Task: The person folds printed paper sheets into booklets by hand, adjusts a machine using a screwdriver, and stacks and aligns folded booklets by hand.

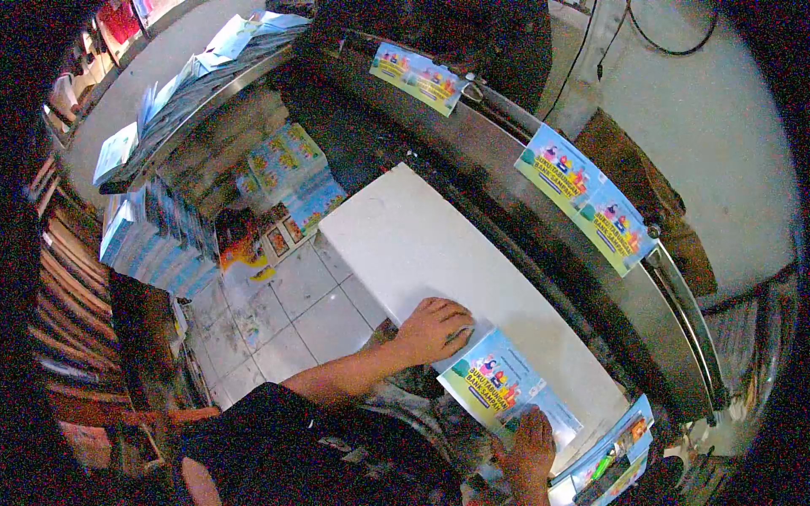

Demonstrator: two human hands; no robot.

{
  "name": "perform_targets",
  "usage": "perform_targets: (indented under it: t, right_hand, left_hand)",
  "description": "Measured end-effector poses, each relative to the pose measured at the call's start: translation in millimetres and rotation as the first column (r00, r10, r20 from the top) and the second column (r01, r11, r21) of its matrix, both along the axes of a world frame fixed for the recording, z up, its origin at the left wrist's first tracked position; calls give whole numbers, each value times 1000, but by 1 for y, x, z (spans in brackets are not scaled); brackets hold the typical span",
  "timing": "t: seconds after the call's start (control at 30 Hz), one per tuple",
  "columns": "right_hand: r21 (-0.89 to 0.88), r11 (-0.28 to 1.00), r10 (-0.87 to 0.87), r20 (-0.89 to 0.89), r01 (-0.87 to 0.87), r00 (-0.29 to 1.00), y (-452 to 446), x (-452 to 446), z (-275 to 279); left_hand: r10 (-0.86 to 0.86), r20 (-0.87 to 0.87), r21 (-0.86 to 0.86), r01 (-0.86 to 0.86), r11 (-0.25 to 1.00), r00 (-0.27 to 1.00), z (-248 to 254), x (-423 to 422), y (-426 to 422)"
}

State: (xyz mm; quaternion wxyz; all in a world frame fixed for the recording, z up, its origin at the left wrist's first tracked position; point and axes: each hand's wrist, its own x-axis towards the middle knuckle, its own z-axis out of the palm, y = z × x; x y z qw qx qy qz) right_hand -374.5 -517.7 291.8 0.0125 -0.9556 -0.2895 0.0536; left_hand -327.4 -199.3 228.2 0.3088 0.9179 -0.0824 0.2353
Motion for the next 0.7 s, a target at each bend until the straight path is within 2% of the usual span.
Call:
perform_targets:
  t: [0.13, 0.2, 0.27, 0.3, 0.33, 0.4, 0.47, 0.53, 0.6, 0.63, 0.67, 0.7]
  right_hand:
    - [-65, 997, 43, -106, -50, 993, -6, 19, 23]
    - [234, 968, 15, -398, 86, 917, -16, 40, 45]
    - [178, 961, -158, -286, 214, 945, -43, 67, 57]
    - [-1, 968, -246, -154, 249, 957, -64, 89, 65]
    - [136, 931, -345, 30, 338, 938, -58, 94, 102]
    - [402, 856, -447, 258, 325, 856, -124, 148, 120]
    - [542, 837, -458, 624, 71, 633, -124, 172, 150]
    - [526, 844, -475, 642, 105, 602, -161, 207, 143]
    - [511, 849, -487, 653, 138, 580, -208, 249, 103]
    - [824, 561, -501, 269, 73, 823, -231, 268, 62]
    - [973, 169, -278, -107, 158, 955, -242, 276, 36]
    - [954, 231, -311, -113, 191, 944, -233, 261, 24]
  left_hand:
    - [3, 29, -1, -3, 1000, 1000, -1, -3, -1]
    - [6, 24, 4, -6, 1000, 1000, -2, -5, -1]
    - [9, 19, 9, -9, 1000, 1000, -1, -6, 0]
    - [4, 12, 2, -4, 1000, 1000, -1, -7, 0]
    - [0, 7, -2, 0, 1000, 1000, -1, -7, 2]
    - [0, 1, -4, 0, 1000, 1000, -2, -9, 4]
    - [-4, -7, -9, 4, 1000, 1000, 0, -10, 3]
    - [1, -89, -6, -1, 1000, 996, 4, -12, 5]
    - [0, -77, 2, 0, 1000, 997, -2, -12, 6]
    - [-8, -70, 9, 9, 1000, 998, -4, -12, 7]
    - [2, -69, 10, -1, 1000, 998, -4, -12, 8]
    - [2, -62, -2, -2, 1000, 998, -3, -13, 8]
